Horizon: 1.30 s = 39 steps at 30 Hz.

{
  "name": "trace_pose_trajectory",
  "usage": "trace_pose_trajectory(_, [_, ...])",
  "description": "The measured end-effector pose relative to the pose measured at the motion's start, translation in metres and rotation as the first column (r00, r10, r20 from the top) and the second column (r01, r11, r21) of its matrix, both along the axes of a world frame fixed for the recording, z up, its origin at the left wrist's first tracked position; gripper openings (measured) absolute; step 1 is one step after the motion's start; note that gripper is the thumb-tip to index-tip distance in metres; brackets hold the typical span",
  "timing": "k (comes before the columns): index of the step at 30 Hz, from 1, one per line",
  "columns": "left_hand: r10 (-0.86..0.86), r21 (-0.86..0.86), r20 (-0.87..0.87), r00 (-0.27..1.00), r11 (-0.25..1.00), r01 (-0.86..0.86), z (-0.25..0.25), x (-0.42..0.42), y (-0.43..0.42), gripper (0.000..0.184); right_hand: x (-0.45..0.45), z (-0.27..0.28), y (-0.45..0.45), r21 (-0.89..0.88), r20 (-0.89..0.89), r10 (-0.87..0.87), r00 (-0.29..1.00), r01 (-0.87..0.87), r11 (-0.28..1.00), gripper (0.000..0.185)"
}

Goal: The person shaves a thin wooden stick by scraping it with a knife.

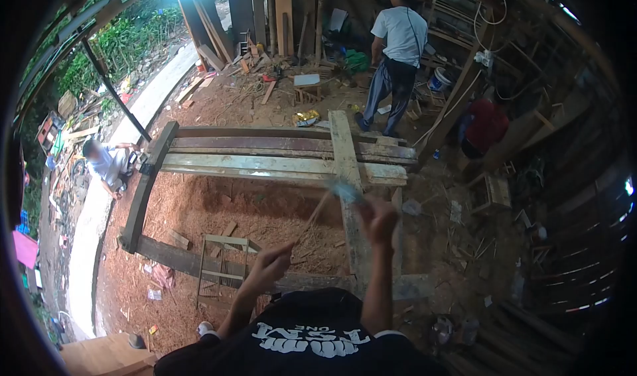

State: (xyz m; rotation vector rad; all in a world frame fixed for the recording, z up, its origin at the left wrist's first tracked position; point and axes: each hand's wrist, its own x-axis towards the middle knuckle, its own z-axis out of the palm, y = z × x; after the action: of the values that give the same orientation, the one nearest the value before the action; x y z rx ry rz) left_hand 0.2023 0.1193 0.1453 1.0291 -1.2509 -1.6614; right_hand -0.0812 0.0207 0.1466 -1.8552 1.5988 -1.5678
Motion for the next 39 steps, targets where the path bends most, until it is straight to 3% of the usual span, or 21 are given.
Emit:
trace_pose_trajectory(1, [0.032,0.049,0.001,0.999,0.998,-0.032,-0.003,0.005,0.007,0.041,-0.017,0.008,-0.011,-0.049,-0.159,-0.114,0.981,0.108,0.993,0.045])
trace_pose_trajectory(4, [0.145,0.151,-0.002,0.989,0.978,-0.143,-0.003,0.008,0.000,0.040,-0.022,0.017,-0.017,-0.092,-0.242,-0.126,0.962,0.107,0.990,0.045])
trace_pose_trajectory(7, [0.174,0.147,-0.035,0.984,0.975,-0.167,0.016,0.002,-0.020,0.040,0.004,0.000,-0.008,-0.037,-0.189,-0.038,0.981,0.031,0.999,0.045])
trace_pose_trajectory(12, [0.217,0.069,-0.118,0.969,0.975,-0.210,0.008,0.000,-0.044,0.041,0.029,-0.012,-0.004,0.224,-0.056,0.044,0.997,-0.030,0.974,0.049])
trace_pose_trajectory(15, [0.197,0.066,-0.119,0.973,0.980,-0.190,0.008,-0.004,-0.052,0.042,0.021,-0.012,-0.012,0.144,-0.137,0.056,0.989,-0.036,0.989,0.048])
trace_pose_trajectory(21, [0.190,0.047,-0.109,0.976,0.981,-0.186,0.013,-0.014,-0.061,0.043,0.014,0.003,-0.013,0.130,-0.128,0.115,0.985,-0.098,0.987,0.043])
trace_pose_trajectory(27, [0.153,0.006,-0.132,0.979,0.988,-0.154,0.008,-0.029,-0.068,0.043,0.063,0.005,0.012,0.248,-0.033,0.347,0.937,-0.329,0.911,0.039])
trace_pose_trajectory(30, [0.181,-0.003,-0.184,0.966,0.983,-0.185,0.011,-0.034,-0.064,0.043,0.073,0.004,0.018,0.200,-0.030,0.397,0.917,-0.384,0.901,0.037])
trace_pose_trajectory(39, [0.187,0.028,-0.223,0.957,0.982,-0.186,0.011,-0.033,-0.051,0.042,0.073,0.020,0.024,0.162,-0.194,0.443,0.875,-0.417,0.894,0.042])
